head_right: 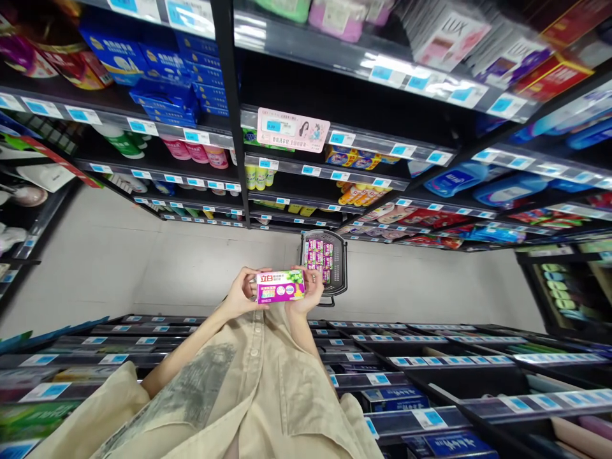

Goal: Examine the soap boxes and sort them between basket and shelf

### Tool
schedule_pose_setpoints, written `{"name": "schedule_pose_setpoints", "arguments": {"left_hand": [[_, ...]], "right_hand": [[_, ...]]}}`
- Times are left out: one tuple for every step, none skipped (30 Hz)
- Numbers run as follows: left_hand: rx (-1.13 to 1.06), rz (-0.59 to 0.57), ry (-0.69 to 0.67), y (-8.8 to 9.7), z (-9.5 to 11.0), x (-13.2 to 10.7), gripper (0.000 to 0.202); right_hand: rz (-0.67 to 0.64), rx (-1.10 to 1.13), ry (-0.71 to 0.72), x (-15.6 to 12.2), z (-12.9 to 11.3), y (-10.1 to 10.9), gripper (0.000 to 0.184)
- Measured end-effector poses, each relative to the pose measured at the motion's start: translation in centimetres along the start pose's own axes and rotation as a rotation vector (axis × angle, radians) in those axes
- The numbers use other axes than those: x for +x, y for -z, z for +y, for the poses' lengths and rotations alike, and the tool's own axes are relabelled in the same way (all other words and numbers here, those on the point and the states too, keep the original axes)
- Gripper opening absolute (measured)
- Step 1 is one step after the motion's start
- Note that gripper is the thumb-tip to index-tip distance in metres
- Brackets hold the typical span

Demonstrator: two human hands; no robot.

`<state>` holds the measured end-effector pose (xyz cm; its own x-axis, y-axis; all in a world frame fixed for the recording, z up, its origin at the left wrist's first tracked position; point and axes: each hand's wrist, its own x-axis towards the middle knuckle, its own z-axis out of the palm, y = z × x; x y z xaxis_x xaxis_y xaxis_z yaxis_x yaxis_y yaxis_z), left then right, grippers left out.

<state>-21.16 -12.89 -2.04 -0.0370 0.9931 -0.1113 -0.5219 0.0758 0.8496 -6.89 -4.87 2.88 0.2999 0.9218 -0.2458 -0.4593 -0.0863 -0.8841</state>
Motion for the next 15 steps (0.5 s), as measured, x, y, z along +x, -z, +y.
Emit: {"name": "schedule_pose_setpoints", "arguments": {"left_hand": [[0.000, -0.004, 0.004, 0.0, 0.0, 0.0, 0.087], [-0.003, -0.009, 0.004, 0.0, 0.0, 0.0, 0.086], [-0.007, -0.016, 0.001, 0.0, 0.0, 0.0, 0.086], [-0.012, -0.021, -0.004, 0.1, -0.1, 0.1, 0.085], [-0.017, -0.025, -0.008, 0.2, -0.2, 0.1, 0.085], [-0.020, -0.028, -0.010, 0.3, -0.3, 0.2, 0.085], [-0.023, -0.033, -0.010, 0.4, -0.5, 0.2, 0.086], [-0.026, -0.039, -0.008, 0.6, -0.6, 0.2, 0.087], [-0.030, -0.046, -0.007, 0.7, -0.8, 0.2, 0.088], [-0.035, -0.052, -0.005, 0.9, -0.9, 0.3, 0.089], [-0.040, -0.055, -0.002, 1.0, -1.1, 0.3, 0.089], [-0.044, -0.055, 0.002, 1.1, -1.2, 0.3, 0.090], [-0.047, -0.052, 0.006, 1.2, -1.3, 0.3, 0.090], [-0.048, -0.047, 0.010, 1.2, -1.3, 0.3, 0.091], [-0.048, -0.039, 0.012, 1.2, -1.4, 0.3, 0.091]], "right_hand": [[0.003, 0.000, -0.001, 0.0, 0.0, 0.1, 0.026], [0.005, -0.001, -0.001, 0.1, 0.1, 0.1, 0.025], [0.008, 0.000, -0.001, 0.1, 0.1, 0.1, 0.025], [0.012, 0.003, -0.001, 0.1, 0.0, 0.1, 0.024], [0.014, 0.007, -0.002, 0.1, 0.0, 0.1, 0.024], [0.017, 0.013, -0.003, 0.1, 0.0, 0.0, 0.023], [0.018, 0.020, -0.005, 0.1, 0.0, 0.0, 0.023], [0.016, 0.028, -0.008, 0.1, 0.0, -0.1, 0.023], [0.016, 0.037, -0.011, 0.0, 0.0, -0.1, 0.023], [0.015, 0.047, -0.017, 0.0, 0.0, -0.2, 0.023], [0.017, 0.058, -0.023, 0.0, 0.0, -0.2, 0.024], [0.020, 0.067, -0.027, 0.0, 0.0, -0.2, 0.023], [0.022, 0.072, -0.031, 0.0, 0.0, -0.2, 0.023], [0.023, 0.074, -0.033, 0.0, 0.0, -0.2, 0.023], [0.022, 0.074, -0.034, 0.0, 0.1, -0.2, 0.023]]}}
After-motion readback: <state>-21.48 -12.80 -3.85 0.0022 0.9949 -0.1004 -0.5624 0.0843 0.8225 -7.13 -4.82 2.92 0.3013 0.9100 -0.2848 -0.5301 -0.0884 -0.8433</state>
